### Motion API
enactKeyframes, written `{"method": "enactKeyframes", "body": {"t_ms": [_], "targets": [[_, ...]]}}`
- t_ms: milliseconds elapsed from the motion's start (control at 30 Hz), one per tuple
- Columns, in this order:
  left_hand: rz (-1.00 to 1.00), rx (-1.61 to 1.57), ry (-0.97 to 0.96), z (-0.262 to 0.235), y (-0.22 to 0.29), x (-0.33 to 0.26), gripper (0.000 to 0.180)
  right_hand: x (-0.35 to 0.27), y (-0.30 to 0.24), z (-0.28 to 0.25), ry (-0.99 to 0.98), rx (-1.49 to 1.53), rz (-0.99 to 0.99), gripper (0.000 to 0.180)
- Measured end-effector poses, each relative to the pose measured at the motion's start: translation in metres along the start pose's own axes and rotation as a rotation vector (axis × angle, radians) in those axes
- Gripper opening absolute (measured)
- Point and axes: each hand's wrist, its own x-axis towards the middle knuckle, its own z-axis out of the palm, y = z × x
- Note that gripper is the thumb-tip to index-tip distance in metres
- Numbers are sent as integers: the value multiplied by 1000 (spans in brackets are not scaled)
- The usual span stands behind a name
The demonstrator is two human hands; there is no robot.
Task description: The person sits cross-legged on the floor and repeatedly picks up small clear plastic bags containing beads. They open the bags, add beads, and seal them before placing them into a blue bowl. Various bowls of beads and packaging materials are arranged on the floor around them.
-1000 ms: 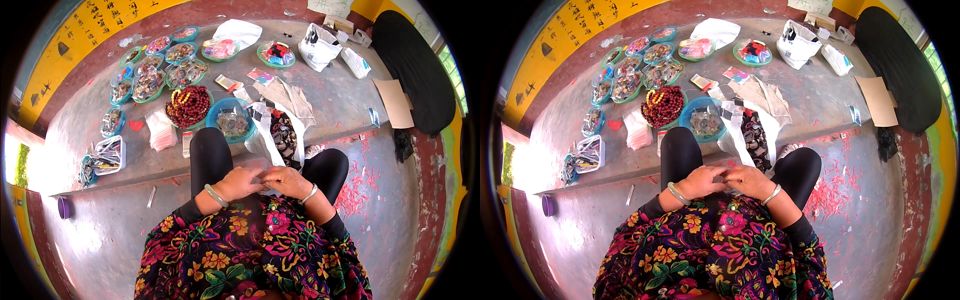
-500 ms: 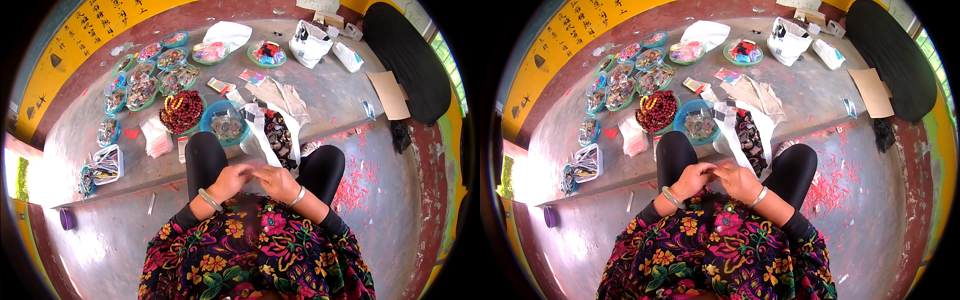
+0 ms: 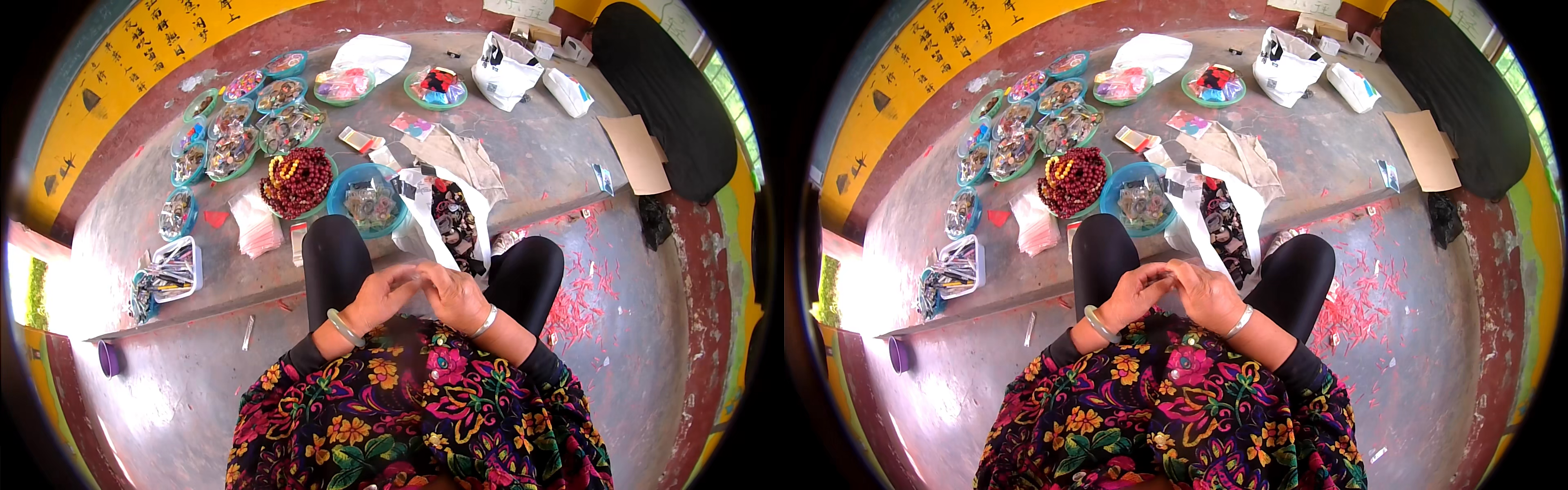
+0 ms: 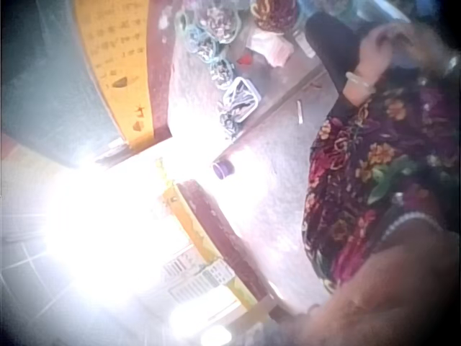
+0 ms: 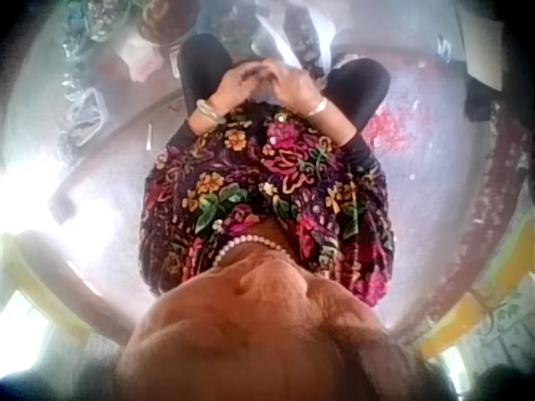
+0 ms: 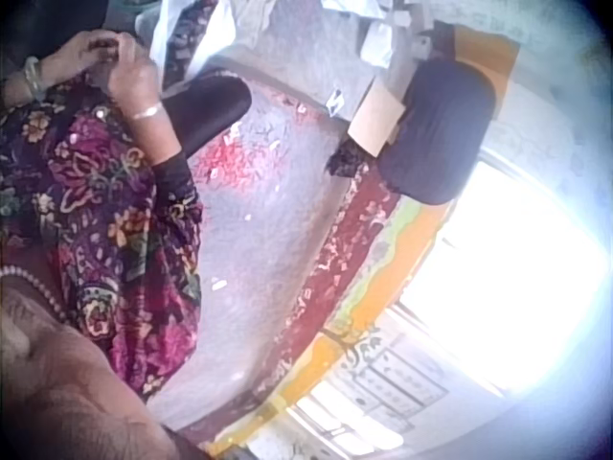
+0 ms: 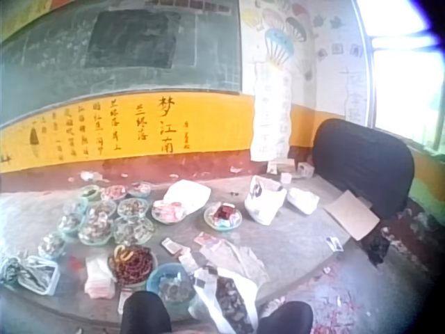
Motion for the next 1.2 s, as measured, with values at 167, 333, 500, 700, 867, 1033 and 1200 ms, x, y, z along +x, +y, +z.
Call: {"method": "enactKeyframes", "body": {"t_ms": [167,333,500,700,867,1033,1200], "targets": [[-75,-16,13,-3,-18,2,28,-1,3,7,-62,-85,-62,38],[-84,61,92,-4,1,0,19,-4,7,9,-154,-61,-35,39],[-27,148,205,-3,-8,2,19,1,1,5,-205,-74,-68,41],[-75,178,261,-15,-13,3,22,18,40,3,77,154,347,28],[-92,190,294,-13,-16,2,23,34,145,19,-92,-319,585,30],[-66,166,311,-13,-19,1,23,27,176,50,-362,-480,589,32],[-102,160,265,-18,-21,-1,23,26,182,53,-471,-472,584,32]]}}
